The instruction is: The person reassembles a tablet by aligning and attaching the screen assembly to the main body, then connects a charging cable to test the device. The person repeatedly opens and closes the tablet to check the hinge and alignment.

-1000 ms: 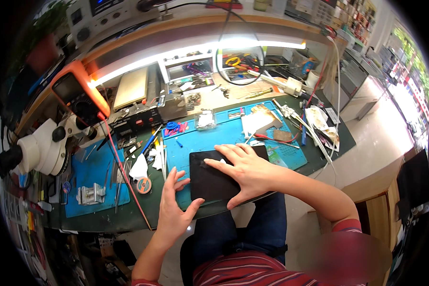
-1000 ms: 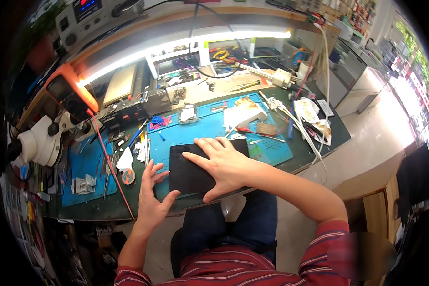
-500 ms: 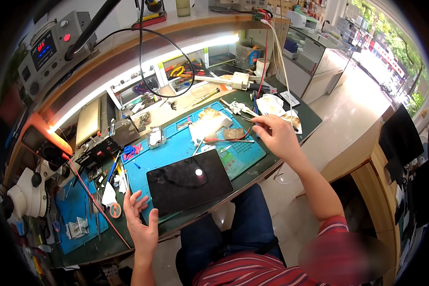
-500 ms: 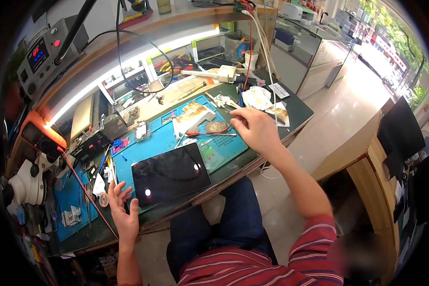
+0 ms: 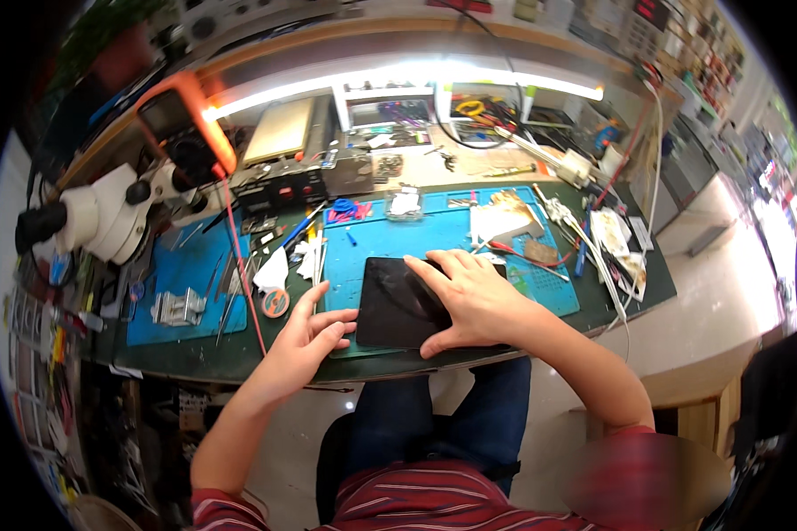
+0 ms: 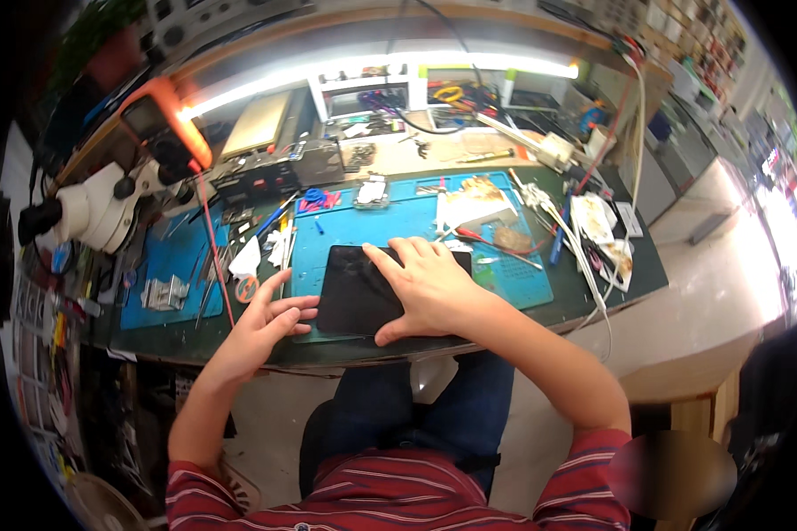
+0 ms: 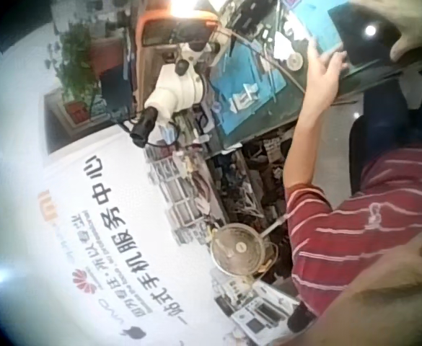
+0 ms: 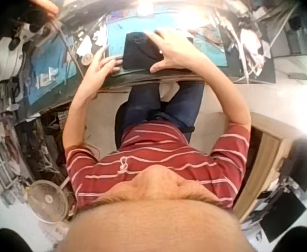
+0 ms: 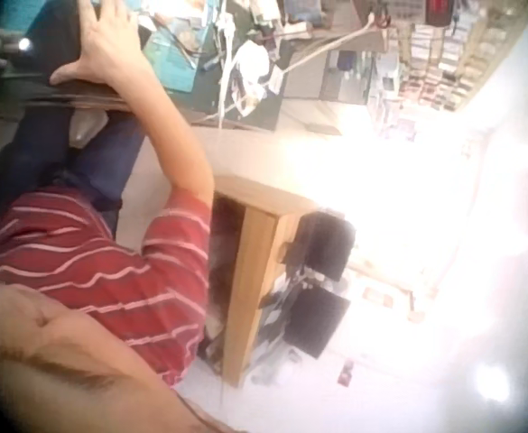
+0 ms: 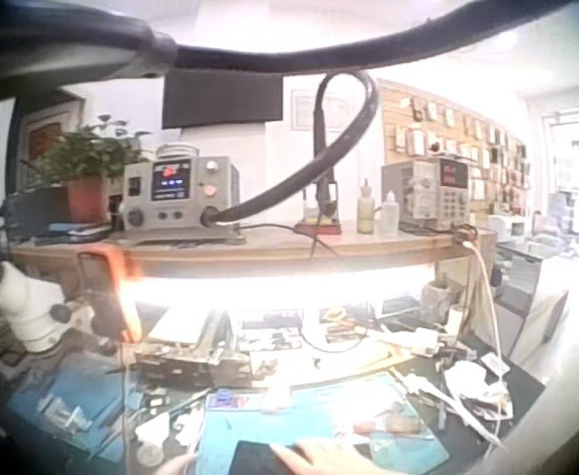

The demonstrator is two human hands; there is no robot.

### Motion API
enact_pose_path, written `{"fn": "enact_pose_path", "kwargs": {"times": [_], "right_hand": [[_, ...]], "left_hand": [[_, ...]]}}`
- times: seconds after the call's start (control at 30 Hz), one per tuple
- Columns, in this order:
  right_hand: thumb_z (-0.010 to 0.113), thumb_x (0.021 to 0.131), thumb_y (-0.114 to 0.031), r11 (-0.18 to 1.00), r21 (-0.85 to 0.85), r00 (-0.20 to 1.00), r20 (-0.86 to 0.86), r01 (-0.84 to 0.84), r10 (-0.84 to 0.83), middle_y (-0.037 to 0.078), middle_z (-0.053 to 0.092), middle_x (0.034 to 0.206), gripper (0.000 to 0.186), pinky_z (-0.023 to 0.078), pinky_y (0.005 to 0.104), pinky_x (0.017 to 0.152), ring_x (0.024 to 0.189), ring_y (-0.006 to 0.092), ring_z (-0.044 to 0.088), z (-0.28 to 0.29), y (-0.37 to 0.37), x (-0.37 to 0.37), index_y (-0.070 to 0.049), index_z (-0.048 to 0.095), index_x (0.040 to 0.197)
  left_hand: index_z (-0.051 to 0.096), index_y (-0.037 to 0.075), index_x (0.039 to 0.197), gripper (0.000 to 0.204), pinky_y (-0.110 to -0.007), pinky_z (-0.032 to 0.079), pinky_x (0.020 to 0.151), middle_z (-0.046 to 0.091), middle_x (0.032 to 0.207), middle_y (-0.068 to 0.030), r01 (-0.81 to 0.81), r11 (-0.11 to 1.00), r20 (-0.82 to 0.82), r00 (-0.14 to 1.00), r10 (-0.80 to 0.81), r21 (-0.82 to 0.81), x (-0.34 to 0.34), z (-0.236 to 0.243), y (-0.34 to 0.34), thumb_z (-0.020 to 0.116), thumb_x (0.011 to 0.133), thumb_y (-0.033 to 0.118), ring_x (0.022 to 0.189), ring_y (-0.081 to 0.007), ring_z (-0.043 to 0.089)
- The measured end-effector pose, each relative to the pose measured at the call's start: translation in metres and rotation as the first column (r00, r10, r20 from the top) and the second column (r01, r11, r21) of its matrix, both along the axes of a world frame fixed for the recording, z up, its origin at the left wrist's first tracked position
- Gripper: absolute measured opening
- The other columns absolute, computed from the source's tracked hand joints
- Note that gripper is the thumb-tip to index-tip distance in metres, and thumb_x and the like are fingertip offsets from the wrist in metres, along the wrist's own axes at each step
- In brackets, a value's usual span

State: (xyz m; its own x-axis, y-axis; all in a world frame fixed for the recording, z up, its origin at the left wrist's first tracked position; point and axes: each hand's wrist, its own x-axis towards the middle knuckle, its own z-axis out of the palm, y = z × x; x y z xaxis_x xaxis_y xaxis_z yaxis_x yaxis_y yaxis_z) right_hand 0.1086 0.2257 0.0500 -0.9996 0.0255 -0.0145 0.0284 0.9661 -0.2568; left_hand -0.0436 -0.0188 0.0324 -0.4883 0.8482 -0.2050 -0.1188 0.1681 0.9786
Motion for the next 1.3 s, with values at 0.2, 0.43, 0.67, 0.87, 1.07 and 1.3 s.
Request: {"fn": "enact_pose_path", "kwargs": {"times": [0.2, 0.43, 0.67, 0.87, 1.07, 1.3], "right_hand": [[0.087, 0.059, -0.055, 0.997, 0.032, 0.995, 0.074, -0.074, 0.072, 0.034, 0.034, 0.145, 0.125, 0.028, 0.0562, 0.112, 0.136, 0.049, 0.033, 0.0, -0.004, -0.008, -0.016, 0.02, 0.157], [0.086, 0.062, -0.052, 0.998, -0.015, 0.995, 0.076, -0.056, 0.057, 0.03, 0.039, 0.141, 0.12, 0.032, 0.0545, 0.109, 0.134, 0.0476, 0.036, 0.007, -0.005, -0.013, -0.014, 0.023, 0.156], [0.066, 0.09, -0.027, 0.968, -0.065, 0.969, -0.023, 0.244, -0.246, 0.013, 0.062, 0.114, 0.032, 0.048, 0.0419, 0.093, 0.108, 0.0323, 0.061, 0.0, 0.029, -0.028, -0.007, 0.062, 0.115], [0.06, 0.091, -0.02, 0.961, -0.002, 0.955, 0.111, 0.277, -0.275, 0.012, 0.066, 0.108, 0.019, 0.049, 0.0414, 0.092, 0.107, 0.0314, 0.062, 0.001, 0.037, -0.036, -0.007, 0.067, 0.105], [0.061, 0.091, -0.023, 0.944, 0.005, 0.933, 0.152, 0.329, -0.326, 0.012, 0.067, 0.105, 0.021, 0.05, 0.0425, 0.091, 0.106, 0.0317, 0.063, 0.004, 0.033, -0.041, -0.007, 0.068, 0.103], [0.07, 0.089, -0.039, 0.972, -0.147, 0.983, 0.012, 0.183, -0.184, 0.015, 0.064, 0.115, 0.046, 0.048, 0.0407, 0.096, 0.111, 0.0303, 0.061, 0.003, 0.031, -0.04, -0.004, 0.064, 0.118]], "left_hand": [[0.016, 0.0, 0.154, 0.066, -0.037, 0.047, 0.103, 0.051, 0.14, -0.0224, 0.01, 0.999, 0.193, 0.981, 0.001, -0.051, -0.006, 0.009, -0.001, 0.053, 0.102, 0.018, 0.125, -0.0268, 0.054], [0.033, -0.001, 0.148, 0.056, -0.035, 0.05, 0.095, 0.058, 0.13, -0.0188, 0.023, 0.997, 0.066, 0.998, -0.018, -0.076, -0.018, -0.004, 0.01, 0.056, 0.101, 0.018, 0.115, -0.0243, 0.06], [0.066, -0.001, 0.11, 0.023, -0.04, 0.052, 0.084, 0.066, 0.101, -0.0171, 0.052, 0.997, -0.868, 0.49, -0.076, -0.058, -0.061, -0.018, 0.073, 0.064, 0.091, 0.013, 0.095, -0.0315, 0.065], [0.069, -0.002, 0.099, 0.018, -0.041, 0.054, 0.078, 0.071, 0.088, -0.0164, 0.113, 0.904, -0.805, 0.421, -0.418, -0.411, -0.074, 0.006, 0.107, 0.064, 0.091, 0.013, 0.087, -0.0319, 0.069], [0.069, -0.005, 0.095, 0.02, -0.033, 0.057, 0.065, 0.072, 0.074, -0.0151, 0.15, 0.793, -0.654, 0.487, -0.579, -0.591, -0.081, 0.015, 0.126, 0.06, 0.091, 0.013, 0.067, -0.0186, 0.073], [0.067, -0.008, 0.088, 0.037, -0.032, 0.058, 0.063, 0.071, 0.073, -0.0124, 0.194, 0.682, -0.476, 0.584, -0.658, -0.705, -0.089, 0.027, 0.142, 0.063, 0.09, 0.029, 0.066, -0.0188, 0.072]]}}
